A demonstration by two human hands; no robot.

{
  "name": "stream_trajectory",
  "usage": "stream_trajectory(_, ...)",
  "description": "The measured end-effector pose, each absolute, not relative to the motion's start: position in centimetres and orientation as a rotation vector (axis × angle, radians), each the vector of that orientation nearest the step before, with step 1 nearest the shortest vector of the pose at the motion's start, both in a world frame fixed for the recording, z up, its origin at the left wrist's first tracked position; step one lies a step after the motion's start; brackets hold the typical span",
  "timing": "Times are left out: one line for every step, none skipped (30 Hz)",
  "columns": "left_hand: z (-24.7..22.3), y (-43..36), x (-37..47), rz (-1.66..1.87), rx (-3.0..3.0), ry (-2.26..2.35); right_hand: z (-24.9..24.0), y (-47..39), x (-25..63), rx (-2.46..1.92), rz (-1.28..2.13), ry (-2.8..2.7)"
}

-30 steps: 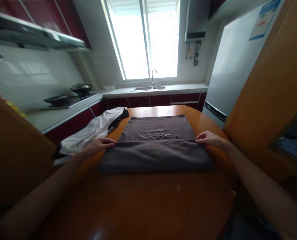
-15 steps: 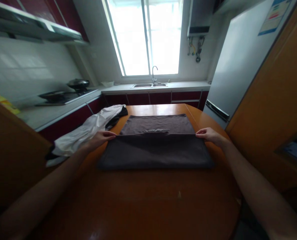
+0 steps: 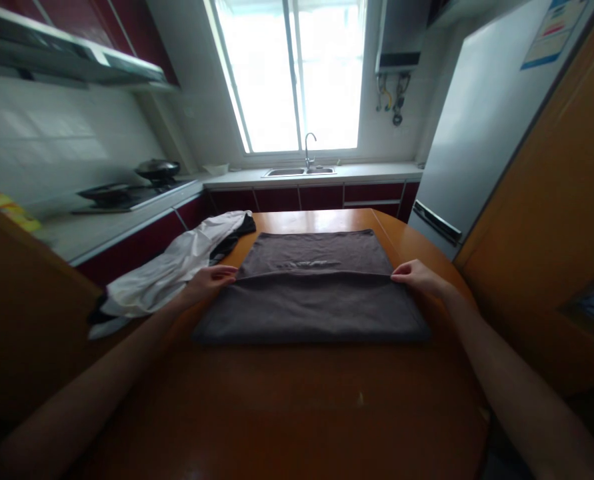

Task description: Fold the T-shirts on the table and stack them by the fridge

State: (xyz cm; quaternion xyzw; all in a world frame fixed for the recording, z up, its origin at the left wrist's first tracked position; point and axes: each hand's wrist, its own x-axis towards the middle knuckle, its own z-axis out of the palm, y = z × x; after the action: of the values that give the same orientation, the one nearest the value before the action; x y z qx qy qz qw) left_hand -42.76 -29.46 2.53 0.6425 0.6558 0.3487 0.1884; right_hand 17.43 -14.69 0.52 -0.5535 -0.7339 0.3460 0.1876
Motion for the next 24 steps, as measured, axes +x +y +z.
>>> stream_trajectory(2.9,-29.6,-42.1,0.966,1.902,1.868,0.9,-15.0,16.9,-1.572,0.809,-2.116)
stream_trajectory(3.2,-29.7,-41.2,0.952,2.005,1.881,1.4,-15.5,16.1,-1.576,0.627,-2.150)
stream_trajectory(3.5,-29.8,-40.0,0.928,2.113,1.875,2.0,-16.1,15.0,-1.569,0.452,-2.169)
stream_trajectory(3.8,-29.9,-38.5,0.888,2.213,1.848,2.5,-16.9,13.6,-1.548,0.296,-2.174)
stream_trajectory(4.0,-29.9,-36.7,0.845,2.299,1.807,3.0,-17.8,12.0,-1.508,0.207,-2.185)
stream_trajectory(4.0,-29.9,-34.8,0.794,2.371,1.766,3.3,-18.8,10.1,-1.458,0.179,-2.210)
stream_trajectory(3.9,-29.9,-32.7,0.748,2.422,1.743,3.5,-19.8,8.0,-1.389,0.175,-2.250)
stream_trajectory(3.6,-29.8,-30.7,0.694,2.462,1.723,3.3,-20.8,5.9,-1.326,0.185,-2.297)
stream_trajectory(3.1,-29.8,-28.8,0.627,2.492,1.706,3.0,-21.8,3.8,-1.282,0.198,-2.336)
stream_trajectory(2.5,-29.7,-27.1,0.549,2.510,1.709,2.4,-22.6,1.9,-1.260,0.199,-2.369)
stream_trajectory(1.8,-29.7,-25.6,0.462,2.510,1.726,1.6,-23.3,0.3,-1.254,0.204,-2.417)
stream_trajectory(1.1,-29.7,-24.5,0.372,2.491,1.751,0.8,-23.9,-0.9,-1.281,0.218,-2.455)
stream_trajectory(0.3,-29.7,-23.8,0.295,2.464,1.782,-0.1,-24.3,-1.8,-1.313,0.243,-2.498)
stream_trajectory(-0.3,-29.7,-23.3,0.236,2.437,1.810,-0.8,-24.5,-2.4,-1.339,0.271,-2.541)
stream_trajectory(-0.8,-29.8,-23.0,0.197,2.417,1.830,-1.5,-24.6,-2.6,-1.361,0.299,-2.575)
stream_trajectory(-1.1,-29.9,-22.9,0.179,2.406,1.846,-2.0,-24.7,-2.7,-1.372,0.320,-2.599)
stream_trajectory(-1.3,-29.9,-22.9,0.180,2.407,1.855,-2.3,-24.7,-2.6,-1.377,0.326,-2.610)
stream_trajectory(-1.3,-30.0,-23.0,0.196,2.416,1.857,-2.5,-24.7,-2.5,-1.377,0.314,-2.606)
stream_trajectory(-1.2,-29.9,-23.0,0.222,2.430,1.855,-2.5,-24.7,-2.3,-1.372,0.288,-2.591)
stream_trajectory(-1.1,-29.9,-22.9,0.257,2.446,1.854,-2.5,-24.7,-2.3,-1.367,0.256,-2.574)
stream_trajectory(-1.0,-29.8,-22.9,0.294,2.464,1.854,-2.4,-24.6,-2.2,-1.362,0.229,-2.562)
stream_trajectory(-0.9,-29.7,-22.7,0.321,2.481,1.851,-2.3,-24.6,-2.3,-1.360,0.215,-2.561)
stream_trajectory(-0.9,-29.6,-22.6,0.326,2.487,1.849,-2.3,-24.6,-2.4,-1.363,0.220,-2.572)
stream_trajectory(-0.9,-29.5,-22.4,0.310,2.481,1.850,-2.2,-24.5,-2.5,-1.370,0.240,-2.591)
